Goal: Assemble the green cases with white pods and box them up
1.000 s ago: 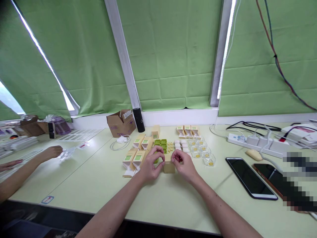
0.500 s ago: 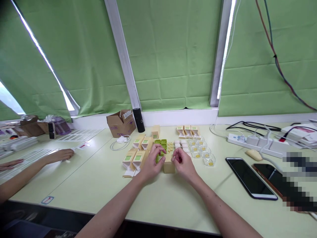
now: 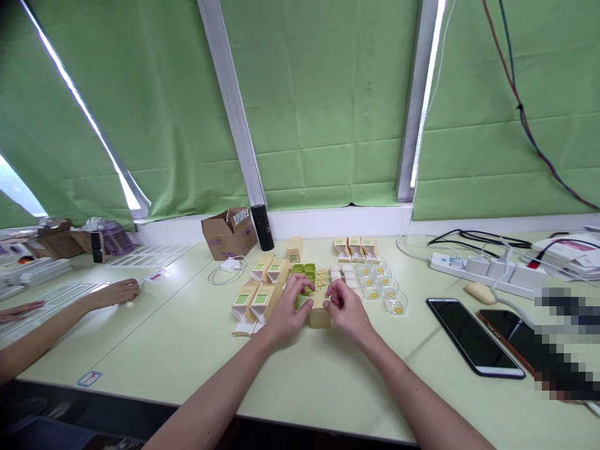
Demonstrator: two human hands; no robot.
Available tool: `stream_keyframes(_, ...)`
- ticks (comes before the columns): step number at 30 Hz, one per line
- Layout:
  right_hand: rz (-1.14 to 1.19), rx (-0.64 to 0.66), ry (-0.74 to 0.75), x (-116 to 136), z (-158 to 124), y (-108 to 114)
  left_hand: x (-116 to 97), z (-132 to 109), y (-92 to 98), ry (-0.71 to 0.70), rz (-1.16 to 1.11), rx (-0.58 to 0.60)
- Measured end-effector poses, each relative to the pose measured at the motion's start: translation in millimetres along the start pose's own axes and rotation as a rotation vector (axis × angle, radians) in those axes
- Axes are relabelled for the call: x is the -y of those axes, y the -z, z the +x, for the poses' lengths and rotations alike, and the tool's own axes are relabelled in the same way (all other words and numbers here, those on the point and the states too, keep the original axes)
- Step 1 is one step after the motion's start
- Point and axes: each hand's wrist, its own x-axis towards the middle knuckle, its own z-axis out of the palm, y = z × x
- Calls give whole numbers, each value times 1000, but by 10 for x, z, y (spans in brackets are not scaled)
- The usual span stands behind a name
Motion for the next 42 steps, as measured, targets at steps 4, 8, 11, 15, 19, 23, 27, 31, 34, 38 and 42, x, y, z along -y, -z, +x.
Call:
stream_keyframes(4, -25, -13, -10, 16, -9, -1, -20, -5, 7, -1, 8, 5)
stream_keyframes(8, -45, -16, -25, 21, -11, -3, -20, -7, 8, 13, -8, 12)
stream_keyframes(11, -45, -11, -28, 9, -7, -9, 1, -1, -4, 19, -30, 8)
stream_keyframes(15, -36, 0, -35, 0, -11, -16, 29, 7, -22, 47, -54, 9)
stream_keyframes(19, -14, 15, -33, 11, -12, 12, 59, 5, -23, 58, -63, 9)
stream_keyframes(23, 19, 8, 12, 48, -3, 75, 101, 8, -7, 73, -77, -26)
stream_keyframes(27, 6, -2, 45, 89, -16, 90, 128, 20, -3, 96, -87, -62)
stream_keyframes(31, -21, 5, 37, 79, -32, 57, 139, 27, -17, 112, -98, -93)
stream_keyframes(34, -46, -21, 38, 40, -22, 43, 144, 28, -19, 106, -106, -101)
stream_keyframes(38, -62, -80, 35, -3, 10, 50, 137, 34, -8, 110, -102, -118)
stream_keyframes(42, -3, -65, 17, 8, 12, 60, 122, 43, -5, 115, -110, -145)
